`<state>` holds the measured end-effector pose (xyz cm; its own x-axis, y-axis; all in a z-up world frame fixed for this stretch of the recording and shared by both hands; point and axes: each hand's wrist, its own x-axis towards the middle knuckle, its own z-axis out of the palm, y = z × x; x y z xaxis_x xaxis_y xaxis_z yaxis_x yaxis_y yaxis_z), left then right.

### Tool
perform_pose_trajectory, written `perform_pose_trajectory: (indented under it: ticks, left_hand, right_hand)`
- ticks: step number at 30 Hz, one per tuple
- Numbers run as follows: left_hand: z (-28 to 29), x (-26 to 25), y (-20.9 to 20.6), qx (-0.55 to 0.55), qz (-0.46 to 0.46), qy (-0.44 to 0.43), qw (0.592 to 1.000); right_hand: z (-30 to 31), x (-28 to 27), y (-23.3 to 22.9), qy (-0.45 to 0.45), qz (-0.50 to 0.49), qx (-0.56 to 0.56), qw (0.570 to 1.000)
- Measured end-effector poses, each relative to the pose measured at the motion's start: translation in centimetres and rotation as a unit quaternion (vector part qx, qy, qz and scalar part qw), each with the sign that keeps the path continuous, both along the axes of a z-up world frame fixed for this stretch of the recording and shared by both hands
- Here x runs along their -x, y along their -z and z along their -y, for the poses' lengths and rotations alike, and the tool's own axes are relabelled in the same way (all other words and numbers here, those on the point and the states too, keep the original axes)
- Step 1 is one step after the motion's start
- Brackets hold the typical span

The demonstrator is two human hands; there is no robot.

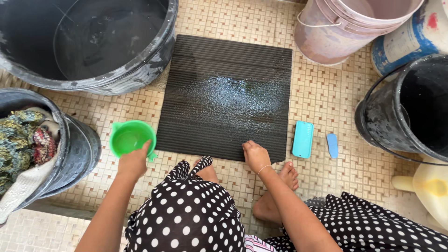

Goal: The person cleans a black ribbed floor mat by scrubbing it with a small block brush, pouring water from small green and blue pitchers, and spreading soap lather across the surface by hand.

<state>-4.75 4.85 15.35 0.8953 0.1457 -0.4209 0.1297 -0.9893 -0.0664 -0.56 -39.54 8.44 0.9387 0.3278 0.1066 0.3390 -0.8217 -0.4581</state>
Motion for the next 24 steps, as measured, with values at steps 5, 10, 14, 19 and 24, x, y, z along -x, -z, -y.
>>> perform_pose_trajectory:
  ticks: [5, 10, 14, 19, 24]
  left_hand:
    - [-0.6, -0.5, -1.6, -0.069, 0.05, 0.111, 0.99]
    - [0.3, -3.8, -13.5, 0.217, 0.166, 0.051, 0.961]
    - [1.1, -6.7, -24.2, 0.375, 0.339, 0.078, 0.859]
    - [-5.7, -18.0, -24.0, 0.379, 0.48, 0.075, 0.787]
    - [-14.2, -28.0, -15.7, -0.047, 0.345, 0.126, 0.929]
  right_hand:
    - [-0.6, -0.1, -1.1, 0.004, 0.003, -0.016, 1.0]
    - [-1.0, -0.3, -1.2, 0.009, -0.005, -0.017, 1.0]
    - [-1.9, -1.1, -0.9, 0.025, -0.035, -0.011, 0.999]
    - [-3.4, -3.3, -1.3, -0.045, 0.012, 0.057, 0.997]
    - [-4.2, -8.8, -2.7, -0.115, -0.001, 0.124, 0.986]
